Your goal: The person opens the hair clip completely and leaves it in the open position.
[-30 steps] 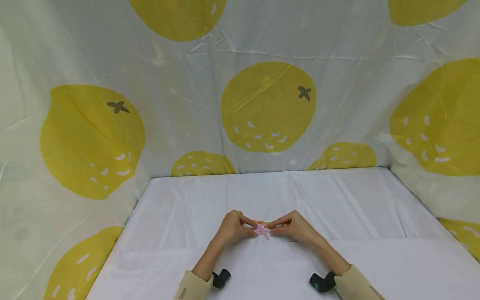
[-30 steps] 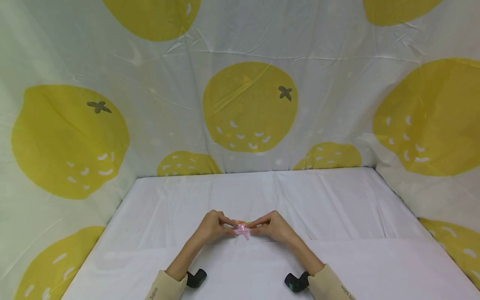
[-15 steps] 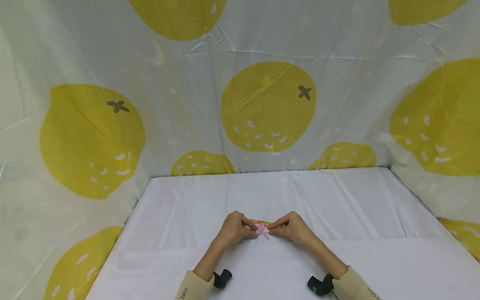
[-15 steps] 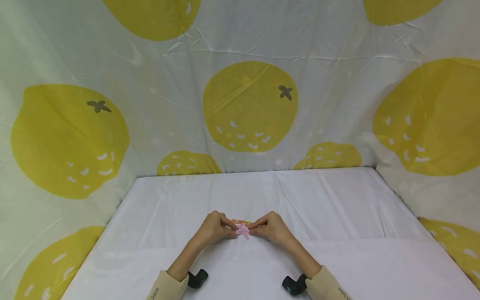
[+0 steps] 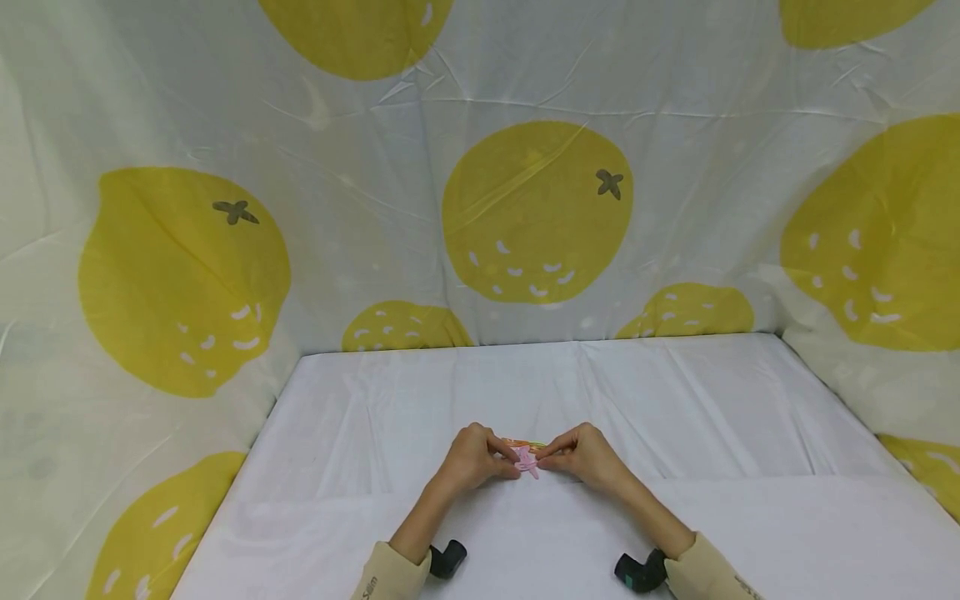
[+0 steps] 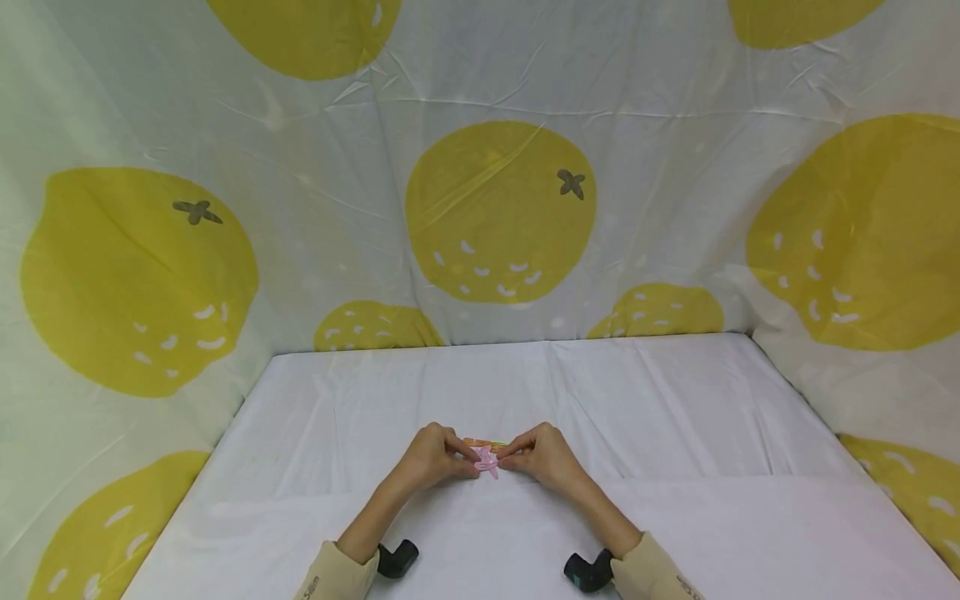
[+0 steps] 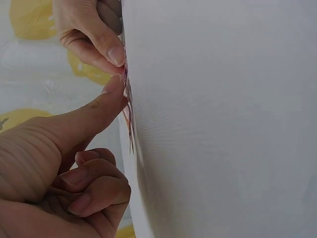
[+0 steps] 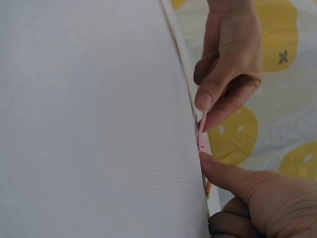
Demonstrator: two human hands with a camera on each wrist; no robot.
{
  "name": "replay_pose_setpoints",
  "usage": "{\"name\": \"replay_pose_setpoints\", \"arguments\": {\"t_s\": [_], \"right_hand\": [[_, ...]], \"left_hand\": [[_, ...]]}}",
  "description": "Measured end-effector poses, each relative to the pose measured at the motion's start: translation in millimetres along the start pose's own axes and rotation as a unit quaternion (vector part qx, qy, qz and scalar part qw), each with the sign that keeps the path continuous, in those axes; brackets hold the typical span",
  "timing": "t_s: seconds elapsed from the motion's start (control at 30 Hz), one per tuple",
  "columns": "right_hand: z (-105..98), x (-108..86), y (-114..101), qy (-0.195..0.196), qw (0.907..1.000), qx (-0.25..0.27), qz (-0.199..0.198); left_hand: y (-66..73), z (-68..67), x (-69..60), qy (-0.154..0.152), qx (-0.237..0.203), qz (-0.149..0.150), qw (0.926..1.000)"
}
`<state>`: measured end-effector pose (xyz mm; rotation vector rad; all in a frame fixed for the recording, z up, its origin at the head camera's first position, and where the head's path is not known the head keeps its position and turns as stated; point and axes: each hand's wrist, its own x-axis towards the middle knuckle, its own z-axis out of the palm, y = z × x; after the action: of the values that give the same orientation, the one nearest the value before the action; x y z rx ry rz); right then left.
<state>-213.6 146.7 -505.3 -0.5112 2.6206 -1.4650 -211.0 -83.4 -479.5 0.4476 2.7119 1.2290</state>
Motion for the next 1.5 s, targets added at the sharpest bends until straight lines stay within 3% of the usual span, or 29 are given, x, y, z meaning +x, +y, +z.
{"name": "replay_pose_setpoints", "arguments": {"t_s": [0.4, 0.87, 1.0, 1.17, 1.33, 1.5], "right_hand": [[1, 0.5, 0, -0.005, 1.0, -0.004, -0.004], [-3, 0.8, 3, -0.022, 0.9996, 0.013, -0.011], [-4, 0.6, 6, -0.02, 0.9995, 0.024, -0.009], [-6, 2.5, 2, 0.011, 0.9985, 0.053, -0.013], [-7, 3.4, -7, 0.071, 0.9935, 0.066, -0.058], [-5, 1.3, -13, 0.119, 0.9834, 0.096, -0.098]], "left_hand": [[0.7, 1.7, -0.5, -0.002, -0.017, 0.011, 0.9998], [-4.1, -4.9, 4.4, 0.032, -0.011, 0.052, 0.9981], [-4.0, -5.9, 5.5, 0.034, -0.031, 0.058, 0.9973], [-0.9, -10.5, 6.8, 0.063, -0.084, 0.073, 0.9918], [0.5, -15.2, 6.8, 0.091, -0.134, 0.088, 0.9828], [0.3, -17.8, 5.8, 0.095, -0.194, 0.092, 0.9722]]}}
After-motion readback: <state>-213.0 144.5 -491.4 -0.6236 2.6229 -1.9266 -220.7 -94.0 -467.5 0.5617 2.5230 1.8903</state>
